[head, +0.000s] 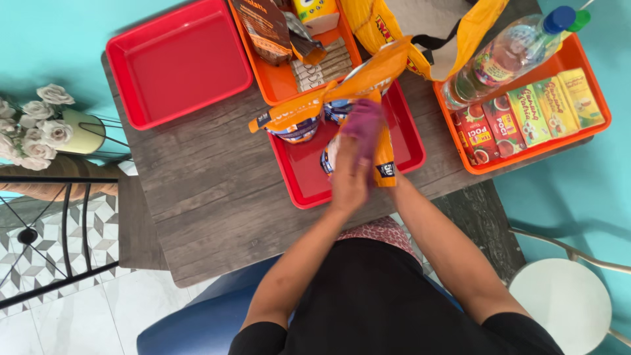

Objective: The person wipes various pouches with a cloth and organizes them onto red trays before placing them into a yellow bag.

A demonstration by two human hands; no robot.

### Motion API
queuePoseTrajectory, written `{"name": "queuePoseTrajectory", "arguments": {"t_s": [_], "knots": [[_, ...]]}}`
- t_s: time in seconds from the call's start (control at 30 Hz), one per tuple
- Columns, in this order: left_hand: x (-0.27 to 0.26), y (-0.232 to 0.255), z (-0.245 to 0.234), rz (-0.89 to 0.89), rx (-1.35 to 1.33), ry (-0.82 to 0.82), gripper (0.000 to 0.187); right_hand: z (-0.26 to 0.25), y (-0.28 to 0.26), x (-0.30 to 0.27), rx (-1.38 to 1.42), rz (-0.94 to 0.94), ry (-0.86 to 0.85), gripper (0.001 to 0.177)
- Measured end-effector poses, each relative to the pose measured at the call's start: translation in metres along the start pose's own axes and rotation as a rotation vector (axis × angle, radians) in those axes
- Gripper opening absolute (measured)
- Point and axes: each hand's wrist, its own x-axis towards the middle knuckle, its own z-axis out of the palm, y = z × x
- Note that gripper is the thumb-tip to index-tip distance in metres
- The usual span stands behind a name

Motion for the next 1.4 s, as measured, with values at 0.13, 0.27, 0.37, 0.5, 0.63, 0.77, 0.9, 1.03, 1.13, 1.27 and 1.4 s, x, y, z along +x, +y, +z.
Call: {"name": "queuePoseTrajectory", "arguments": {"t_s": [0.13,0.27,0.37,0.5,0.63,0.77,0.9,1.03,1.13,1.27,1.4], "knots": [[0.009,-0.004,0.000,0.009,0.036,-0.004,0.054,0.000,0.004,0.002,0.156,0.023,-0.131,0.054],[0.011,-0.064,-0.020,-0.456,0.008,0.055,0.052,0.008,0.016,-0.031,0.124,0.034,-0.160,0.056],[0.012,-0.084,-0.028,-0.717,0.220,0.001,0.048,0.017,0.030,-0.041,-0.095,0.064,0.026,0.061],[0.018,-0.050,-0.018,-0.534,-0.025,0.128,0.047,0.021,0.040,-0.038,-0.238,-0.001,0.018,0.059],[0.028,-0.011,-0.015,-0.185,-0.003,0.058,0.047,0.028,0.037,-0.012,-0.212,-0.243,-0.150,0.055],[0.030,-0.024,-0.024,-0.183,0.103,0.032,0.049,0.026,0.035,-0.030,-0.173,-0.097,-0.026,0.055],[0.023,-0.063,-0.039,-0.455,0.112,0.005,0.046,0.035,0.030,-0.046,-0.203,0.025,0.024,0.058],[0.031,-0.064,-0.038,-0.622,0.165,-0.031,0.047,0.039,0.025,-0.048,-0.131,0.105,0.119,0.059],[0.035,-0.029,-0.025,-0.274,0.192,0.064,0.040,0.033,0.030,-0.028,-0.308,-0.181,-0.074,0.054],[0.034,0.020,-0.020,-0.035,0.093,0.074,0.048,0.012,0.034,-0.020,0.067,-0.226,-0.121,0.052],[0.034,-0.004,-0.024,-0.163,0.100,0.052,0.048,-0.012,0.047,-0.015,-0.266,-0.213,-0.082,0.051]]}}
